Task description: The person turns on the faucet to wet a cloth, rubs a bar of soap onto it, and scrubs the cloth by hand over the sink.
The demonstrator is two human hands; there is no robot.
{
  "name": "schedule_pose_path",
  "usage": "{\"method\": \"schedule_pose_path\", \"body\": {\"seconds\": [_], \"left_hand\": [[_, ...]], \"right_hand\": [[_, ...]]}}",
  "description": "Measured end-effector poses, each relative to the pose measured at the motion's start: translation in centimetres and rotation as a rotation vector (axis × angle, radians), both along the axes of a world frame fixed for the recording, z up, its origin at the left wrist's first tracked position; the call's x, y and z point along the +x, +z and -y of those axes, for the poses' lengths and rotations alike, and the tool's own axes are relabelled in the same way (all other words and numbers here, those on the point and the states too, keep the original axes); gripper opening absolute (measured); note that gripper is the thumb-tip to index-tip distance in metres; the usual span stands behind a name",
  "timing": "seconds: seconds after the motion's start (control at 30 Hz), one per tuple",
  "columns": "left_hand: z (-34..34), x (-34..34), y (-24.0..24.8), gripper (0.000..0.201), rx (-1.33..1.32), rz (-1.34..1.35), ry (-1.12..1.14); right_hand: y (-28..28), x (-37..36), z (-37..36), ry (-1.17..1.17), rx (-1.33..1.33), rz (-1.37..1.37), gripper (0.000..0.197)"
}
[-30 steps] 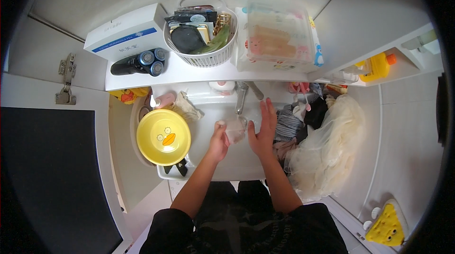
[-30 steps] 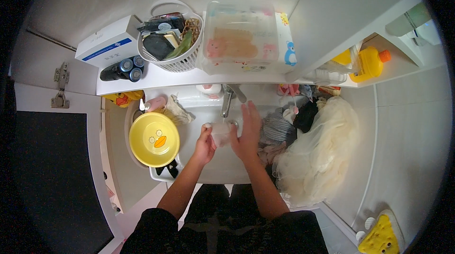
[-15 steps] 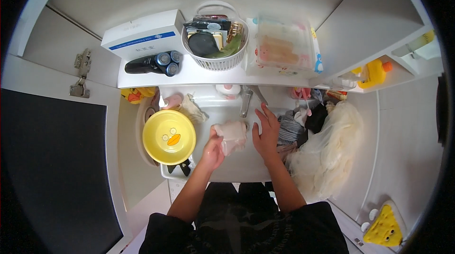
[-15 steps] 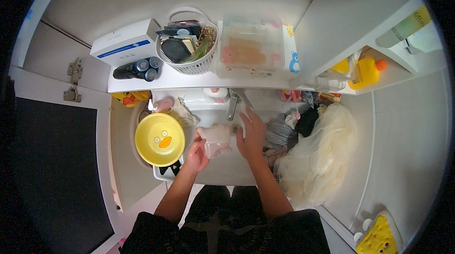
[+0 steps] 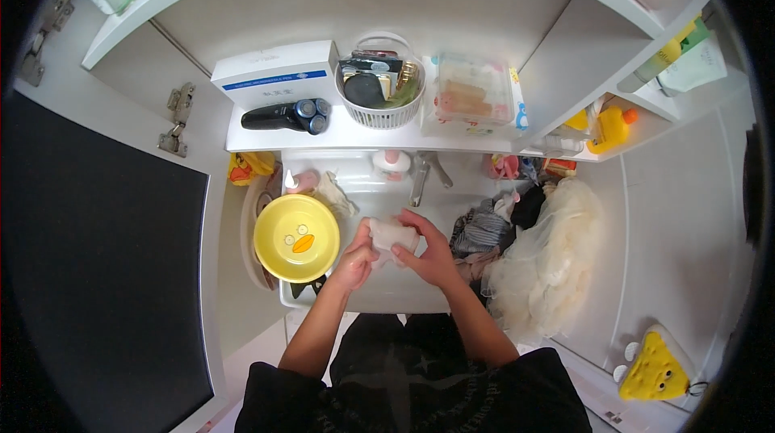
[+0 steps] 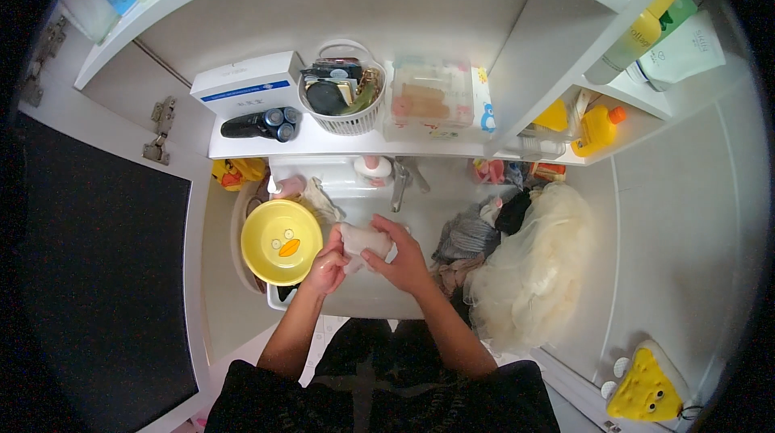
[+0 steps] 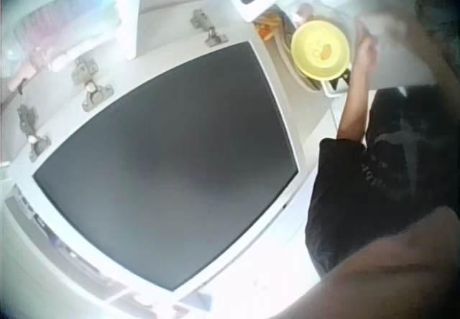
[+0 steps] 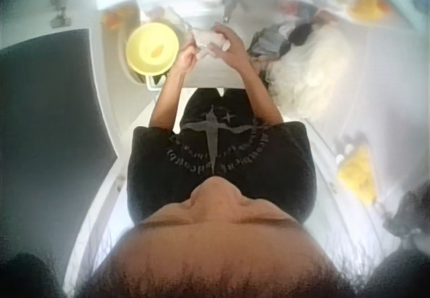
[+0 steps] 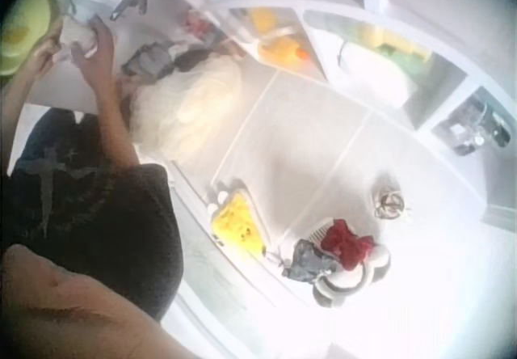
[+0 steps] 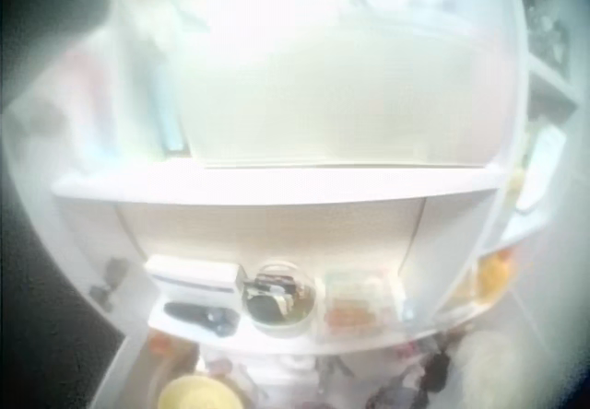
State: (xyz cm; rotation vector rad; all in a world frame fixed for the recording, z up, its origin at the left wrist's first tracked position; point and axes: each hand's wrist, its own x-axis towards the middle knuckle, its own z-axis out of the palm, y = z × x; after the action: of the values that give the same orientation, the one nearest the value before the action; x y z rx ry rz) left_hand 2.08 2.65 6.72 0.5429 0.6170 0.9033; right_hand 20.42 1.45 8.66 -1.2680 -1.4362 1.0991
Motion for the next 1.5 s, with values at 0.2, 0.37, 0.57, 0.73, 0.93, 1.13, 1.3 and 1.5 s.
{"method": "schedule_pose_path", "body": {"seconds": [0.2,0.37,0.57,0.73,0.93,1.13,1.3,1.5], "left_hand": [[0.5,-2.0,1.8,0.053,0.057,-0.104,-0.119],[-0.4,-3.8,4.2,0.05,0.103,-0.078,-0.165],[-0.7,-5.3,4.9,0.054,0.08,-0.021,-0.217],[-1.0,-5.3,5.4,0.045,0.071,-0.128,-0.152],[-2.1,-4.7,7.8,0.037,0.216,-0.225,-0.223],[-3.2,-4.9,11.2,0.006,0.388,-0.878,-0.334],[-3.9,-6.4,9.4,0.014,0.477,-0.878,-0.325],[-4.4,-6.6,10.5,0.018,0.421,-0.645,-0.21]], "right_hand": [[3.8,-0.6,-0.5,0.235,-0.15,0.211,0.033],[4.9,-0.9,-0.9,0.364,-0.216,0.114,0.024],[4.7,-0.3,-2.0,0.571,-0.267,-0.019,0.026],[5.3,-2.3,-2.0,0.365,-0.073,-0.194,0.035],[5.4,-1.7,-3.0,0.439,0.025,-0.019,0.032],[4.1,0.2,-3.3,0.437,-0.203,0.019,0.016],[4.5,-0.8,-2.9,0.384,-0.381,-0.368,0.009],[4.9,-1.3,-3.3,0.34,-0.305,-0.393,0.012]]}}
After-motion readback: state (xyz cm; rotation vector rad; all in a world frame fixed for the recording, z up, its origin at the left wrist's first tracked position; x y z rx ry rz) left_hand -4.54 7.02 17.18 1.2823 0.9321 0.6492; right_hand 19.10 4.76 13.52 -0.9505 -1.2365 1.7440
